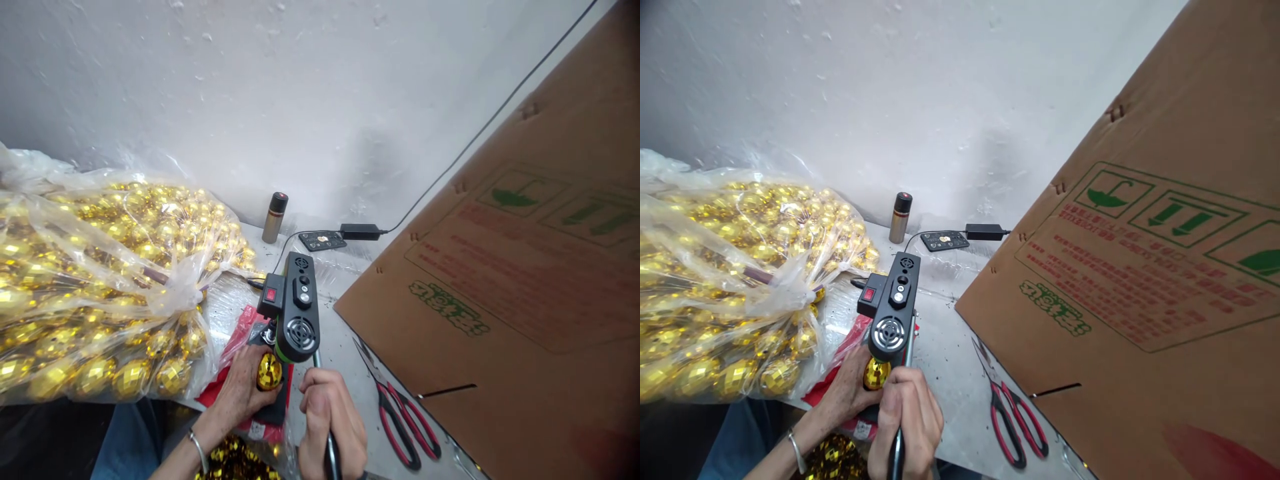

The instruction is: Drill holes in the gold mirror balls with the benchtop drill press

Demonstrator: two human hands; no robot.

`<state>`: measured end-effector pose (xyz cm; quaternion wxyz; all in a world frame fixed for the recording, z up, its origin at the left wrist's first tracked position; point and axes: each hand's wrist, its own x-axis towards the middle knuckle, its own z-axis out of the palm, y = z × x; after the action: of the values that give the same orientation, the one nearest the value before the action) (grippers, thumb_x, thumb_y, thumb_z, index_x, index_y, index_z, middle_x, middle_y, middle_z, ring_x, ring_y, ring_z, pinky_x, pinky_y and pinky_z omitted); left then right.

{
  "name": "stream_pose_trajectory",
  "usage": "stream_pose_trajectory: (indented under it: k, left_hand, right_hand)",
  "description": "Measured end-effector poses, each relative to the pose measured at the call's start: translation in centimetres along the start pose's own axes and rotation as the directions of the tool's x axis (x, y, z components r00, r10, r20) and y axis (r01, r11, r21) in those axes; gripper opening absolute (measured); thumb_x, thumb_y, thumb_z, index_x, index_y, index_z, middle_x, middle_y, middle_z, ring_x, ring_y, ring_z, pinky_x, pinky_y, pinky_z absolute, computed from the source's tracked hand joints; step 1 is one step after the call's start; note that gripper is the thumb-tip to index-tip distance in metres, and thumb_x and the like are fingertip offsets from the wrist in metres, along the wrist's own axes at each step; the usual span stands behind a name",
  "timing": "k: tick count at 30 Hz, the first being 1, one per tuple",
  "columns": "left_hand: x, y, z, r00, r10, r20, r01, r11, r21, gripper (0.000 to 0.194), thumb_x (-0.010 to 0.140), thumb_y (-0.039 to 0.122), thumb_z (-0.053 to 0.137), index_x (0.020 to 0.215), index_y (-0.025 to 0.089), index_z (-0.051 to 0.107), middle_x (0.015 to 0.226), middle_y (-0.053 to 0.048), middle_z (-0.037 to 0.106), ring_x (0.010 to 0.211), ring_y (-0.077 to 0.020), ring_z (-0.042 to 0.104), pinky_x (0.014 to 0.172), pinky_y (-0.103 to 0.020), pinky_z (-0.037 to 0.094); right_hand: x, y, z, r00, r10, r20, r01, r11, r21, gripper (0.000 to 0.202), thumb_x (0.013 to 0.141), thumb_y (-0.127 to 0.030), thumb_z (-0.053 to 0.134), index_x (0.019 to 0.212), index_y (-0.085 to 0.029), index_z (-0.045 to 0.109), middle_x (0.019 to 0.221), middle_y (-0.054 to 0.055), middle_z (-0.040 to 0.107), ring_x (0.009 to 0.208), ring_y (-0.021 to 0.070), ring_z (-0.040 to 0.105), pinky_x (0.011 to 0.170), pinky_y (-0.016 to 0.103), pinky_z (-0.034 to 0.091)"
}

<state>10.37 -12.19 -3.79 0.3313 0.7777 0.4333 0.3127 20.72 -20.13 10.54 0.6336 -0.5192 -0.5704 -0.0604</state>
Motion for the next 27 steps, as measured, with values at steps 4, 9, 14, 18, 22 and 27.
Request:
stream_pose_trajectory:
  k: [4, 9, 14, 18, 22, 27]
  left_hand:
    - [-0.3, -0.2, 0.2, 1.0, 0.0, -0.019, -0.001, 1.0, -0.005, 0.045, 0.076, 0.033, 0.083, 0.117, 0.021, 0.069, 0.11, -0.011, 0.075, 0.101, -0.0345, 0.068, 0.089, -0.049, 0.057]
    - [-0.4, -0.2, 0.3, 0.999, -0.001, -0.042, -0.001, 0.999, -0.044, 0.042, 0.078, 0.033, 0.081, 0.117, 0.022, 0.069, 0.113, -0.011, 0.075, 0.103, -0.0335, 0.069, 0.091, -0.048, 0.056]
    - [-0.2, -0.2, 0.4, 0.999, -0.015, -0.039, 0.013, 0.998, -0.058, 0.044, 0.076, 0.036, 0.083, 0.116, 0.022, 0.069, 0.11, -0.011, 0.076, 0.1, -0.0341, 0.07, 0.088, -0.048, 0.057]
    - [-0.1, -0.1, 0.4, 0.999, -0.014, -0.046, 0.013, 1.0, -0.022, 0.044, 0.074, 0.037, 0.083, 0.114, 0.021, 0.07, 0.108, -0.011, 0.076, 0.099, -0.0347, 0.07, 0.087, -0.049, 0.057]
    - [-0.1, 0.0, 0.3, 0.999, -0.012, -0.043, 0.011, 1.0, -0.022, 0.04, 0.076, 0.036, 0.08, 0.112, 0.021, 0.07, 0.106, -0.011, 0.075, 0.098, -0.0336, 0.069, 0.086, -0.048, 0.057]
    - [-0.2, -0.1, 0.5, 0.999, -0.019, -0.041, 0.018, 0.999, -0.027, 0.04, 0.076, 0.035, 0.08, 0.112, 0.022, 0.069, 0.107, -0.01, 0.074, 0.098, -0.0334, 0.067, 0.087, -0.048, 0.056]
  right_hand:
    - [-1.5, 1.0, 0.4, 1.0, -0.007, -0.003, 0.007, 0.999, -0.034, 0.03, 0.103, -0.006, 0.04, 0.079, -0.022, 0.05, 0.077, -0.002, 0.057, 0.065, 0.0106, 0.055, 0.064, 0.025, 0.044]
    - [-2.1, 2.3, 1.1, 0.985, -0.154, -0.075, 0.15, 0.987, -0.059, 0.032, 0.106, -0.012, 0.039, 0.077, -0.023, 0.05, 0.071, -0.004, 0.055, 0.059, 0.0096, 0.053, 0.068, 0.026, 0.046]
    - [-2.7, 1.6, 1.6, 0.993, 0.009, -0.117, -0.016, 0.998, -0.059, 0.033, 0.107, -0.013, 0.038, 0.079, -0.023, 0.05, 0.076, -0.004, 0.058, 0.066, 0.0099, 0.056, 0.09, 0.03, 0.05]
    - [-3.3, 1.1, 1.8, 0.989, 0.073, -0.125, -0.081, 0.995, -0.059, 0.033, 0.108, -0.013, 0.037, 0.079, -0.023, 0.05, 0.08, -0.004, 0.059, 0.07, 0.0101, 0.058, 0.096, 0.032, 0.051]
    - [-3.7, 1.4, 1.6, 0.991, 0.064, -0.117, -0.072, 0.995, -0.065, 0.032, 0.106, -0.013, 0.038, 0.08, -0.023, 0.051, 0.079, -0.004, 0.06, 0.069, 0.0112, 0.058, 0.094, 0.034, 0.052]
    - [-3.9, 2.0, 2.0, 0.986, 0.044, -0.16, -0.055, 0.996, -0.07, 0.032, 0.105, -0.013, 0.04, 0.079, -0.022, 0.054, 0.076, -0.004, 0.06, 0.068, 0.0118, 0.058, 0.09, 0.034, 0.052]
